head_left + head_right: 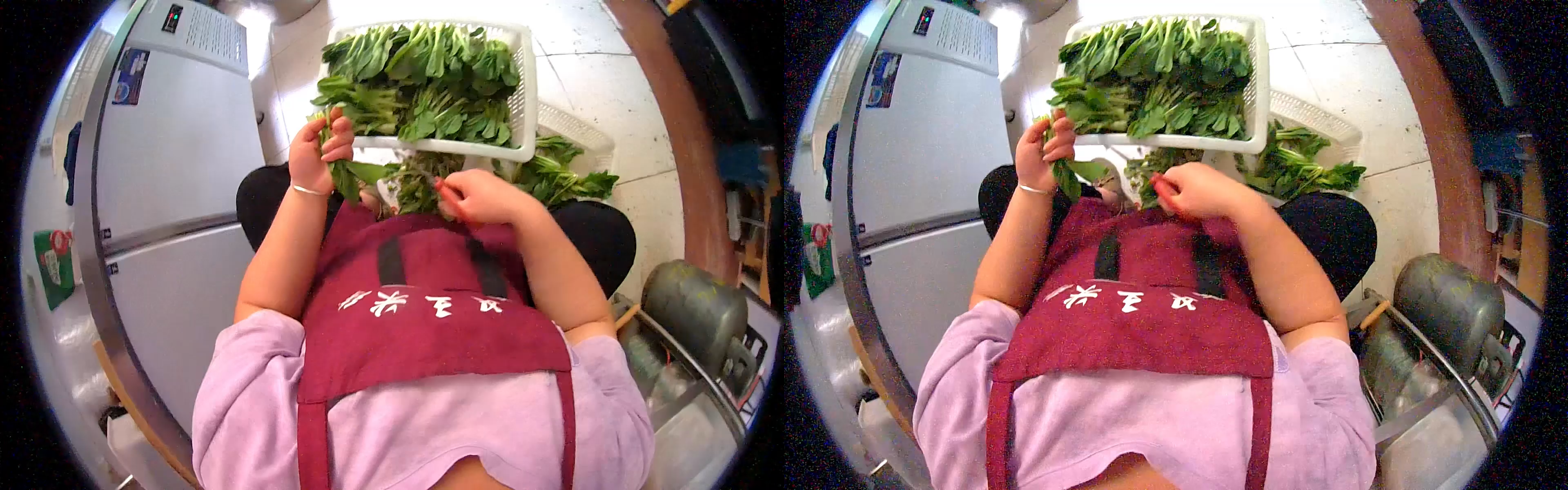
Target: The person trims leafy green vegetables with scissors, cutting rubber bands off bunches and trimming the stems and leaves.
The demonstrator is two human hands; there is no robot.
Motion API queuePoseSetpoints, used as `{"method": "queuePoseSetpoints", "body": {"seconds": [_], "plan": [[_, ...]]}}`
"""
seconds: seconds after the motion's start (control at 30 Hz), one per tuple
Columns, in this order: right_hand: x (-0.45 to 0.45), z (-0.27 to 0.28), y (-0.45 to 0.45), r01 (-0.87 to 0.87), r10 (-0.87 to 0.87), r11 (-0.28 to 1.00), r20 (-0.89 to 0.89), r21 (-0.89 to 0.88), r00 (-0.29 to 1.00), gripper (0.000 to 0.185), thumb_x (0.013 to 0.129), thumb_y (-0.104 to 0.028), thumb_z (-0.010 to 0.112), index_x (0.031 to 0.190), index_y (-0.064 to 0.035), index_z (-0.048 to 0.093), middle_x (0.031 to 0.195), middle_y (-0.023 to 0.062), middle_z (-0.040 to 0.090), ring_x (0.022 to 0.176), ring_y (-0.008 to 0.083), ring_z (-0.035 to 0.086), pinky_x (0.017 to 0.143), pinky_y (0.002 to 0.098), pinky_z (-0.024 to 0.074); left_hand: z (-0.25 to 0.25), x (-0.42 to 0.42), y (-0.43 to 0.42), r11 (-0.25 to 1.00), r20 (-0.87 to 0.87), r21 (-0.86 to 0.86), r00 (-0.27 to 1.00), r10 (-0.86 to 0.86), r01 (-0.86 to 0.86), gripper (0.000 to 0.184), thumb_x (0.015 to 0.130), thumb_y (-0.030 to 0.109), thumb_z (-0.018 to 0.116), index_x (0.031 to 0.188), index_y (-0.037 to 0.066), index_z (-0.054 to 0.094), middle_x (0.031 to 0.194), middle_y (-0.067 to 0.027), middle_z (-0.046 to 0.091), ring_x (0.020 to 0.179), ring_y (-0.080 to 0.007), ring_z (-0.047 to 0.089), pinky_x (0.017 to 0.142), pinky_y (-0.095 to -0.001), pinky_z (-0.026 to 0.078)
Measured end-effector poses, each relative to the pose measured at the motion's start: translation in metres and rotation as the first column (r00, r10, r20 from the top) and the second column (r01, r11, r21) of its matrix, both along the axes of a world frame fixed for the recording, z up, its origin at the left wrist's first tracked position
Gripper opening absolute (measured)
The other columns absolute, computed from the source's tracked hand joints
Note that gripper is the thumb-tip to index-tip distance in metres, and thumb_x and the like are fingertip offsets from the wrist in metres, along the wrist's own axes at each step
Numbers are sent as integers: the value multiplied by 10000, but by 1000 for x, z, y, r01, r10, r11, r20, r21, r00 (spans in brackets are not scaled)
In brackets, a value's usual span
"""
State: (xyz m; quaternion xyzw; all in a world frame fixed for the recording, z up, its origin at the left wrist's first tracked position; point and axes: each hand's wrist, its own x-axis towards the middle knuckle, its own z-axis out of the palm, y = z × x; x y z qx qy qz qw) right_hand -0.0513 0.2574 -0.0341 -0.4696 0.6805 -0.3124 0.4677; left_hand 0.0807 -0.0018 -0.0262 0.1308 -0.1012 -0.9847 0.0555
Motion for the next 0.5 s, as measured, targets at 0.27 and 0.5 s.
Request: {"method": "queuePoseSetpoints", "body": {"seconds": [0.27, 0.5], "plan": [[4, 0, 2, 173, -179, 984, -258, -46, 949, 278, 794, -324, 600, 788, -46, 592, 726, 167, 604, 696, 363, 581, 613, 424, 450, -7, -64, -19, 881, 375, -458, 924, 70, 119, 126, 900, 138, 497, 980, 40, 496, 755, -14, 479, 583, -81, 411, 487, -194, 354], [-6, 10, -2, 256, -305, 904, -95, -342, 948, 241, 776, -248, 663, 785, -29, 562, 663, 142, 541, 595, 305, 528, 550, 362, 410, -17, -184, -43, 477, 432, -826, 880, 198, 299, 173, 853, 169, 553, 917, 9, 546, 794, -60, 546, 653, -158, 498, 607, -297, 434]]}}
